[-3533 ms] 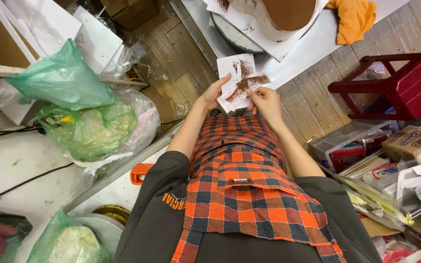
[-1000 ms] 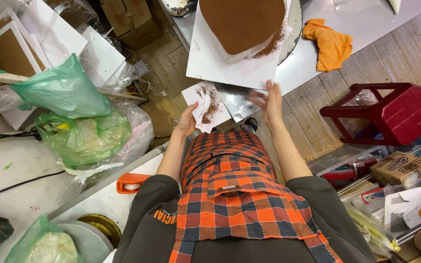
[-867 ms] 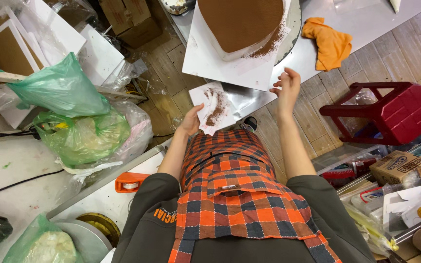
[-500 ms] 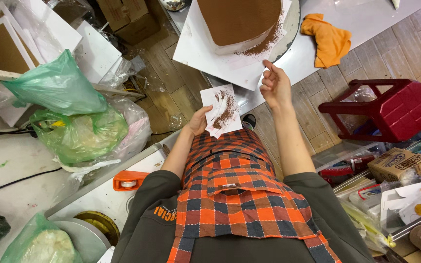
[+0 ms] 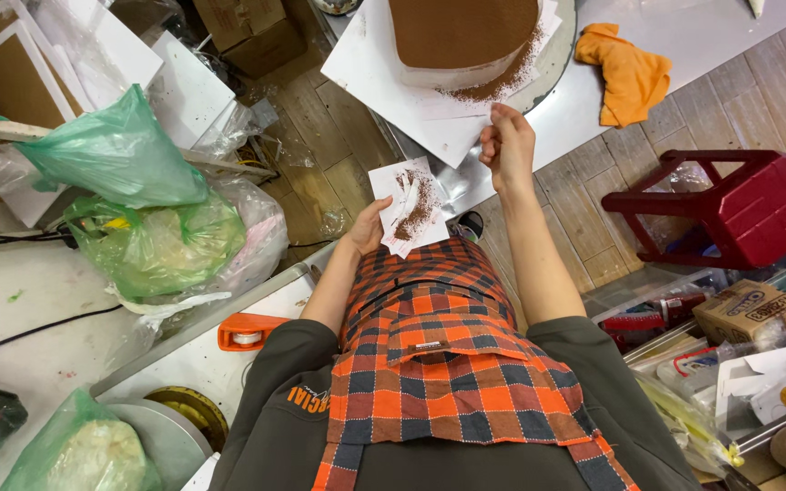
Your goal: The person wipes a heart-shaped brown object and the surrounding white surface using an orange cloth. They remove a paper stencil and continue cleaning the area around the object.
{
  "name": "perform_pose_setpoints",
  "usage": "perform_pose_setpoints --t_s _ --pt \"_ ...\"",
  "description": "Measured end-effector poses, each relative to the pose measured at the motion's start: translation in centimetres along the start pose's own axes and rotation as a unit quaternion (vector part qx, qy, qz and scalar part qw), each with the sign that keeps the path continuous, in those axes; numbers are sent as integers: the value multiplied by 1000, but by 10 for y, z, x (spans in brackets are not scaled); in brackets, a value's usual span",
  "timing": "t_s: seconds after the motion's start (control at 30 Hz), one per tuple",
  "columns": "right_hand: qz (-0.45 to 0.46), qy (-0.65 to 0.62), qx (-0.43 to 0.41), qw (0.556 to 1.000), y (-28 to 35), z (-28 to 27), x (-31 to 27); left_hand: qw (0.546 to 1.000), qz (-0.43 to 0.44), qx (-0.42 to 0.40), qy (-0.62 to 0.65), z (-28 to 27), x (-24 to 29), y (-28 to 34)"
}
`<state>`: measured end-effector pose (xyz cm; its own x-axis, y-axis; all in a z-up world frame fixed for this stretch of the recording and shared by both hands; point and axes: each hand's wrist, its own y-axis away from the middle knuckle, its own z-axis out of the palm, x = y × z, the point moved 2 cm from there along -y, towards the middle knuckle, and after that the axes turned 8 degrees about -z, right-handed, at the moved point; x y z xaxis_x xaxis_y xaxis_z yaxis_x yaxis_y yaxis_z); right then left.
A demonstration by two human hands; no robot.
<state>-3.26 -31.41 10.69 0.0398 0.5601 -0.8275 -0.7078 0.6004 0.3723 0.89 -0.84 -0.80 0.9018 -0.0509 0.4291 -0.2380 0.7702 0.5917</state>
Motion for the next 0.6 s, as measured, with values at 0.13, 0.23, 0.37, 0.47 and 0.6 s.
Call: perform_pose_setpoints --t_s 0.13,0.23,0.37,0.47,0.6 --pt "-5 -3 -15 1000 13 5 4 999 -8 36 -24 -6 2 0" --pt "-13 45 -35 998 16 11 2 999 -8 30 -15 -9 2 -1" --pt "-7 95 -45 994 24 19 0 1000 0 25 -13 -11 2 -1" --pt "-16 106 -76 991 29 28 -2 1000 -2 17 -17 -11 2 -2" --pt "-58 205 -115 970 37 40 -9 1000 0 10 -2 -15 -1 -2"
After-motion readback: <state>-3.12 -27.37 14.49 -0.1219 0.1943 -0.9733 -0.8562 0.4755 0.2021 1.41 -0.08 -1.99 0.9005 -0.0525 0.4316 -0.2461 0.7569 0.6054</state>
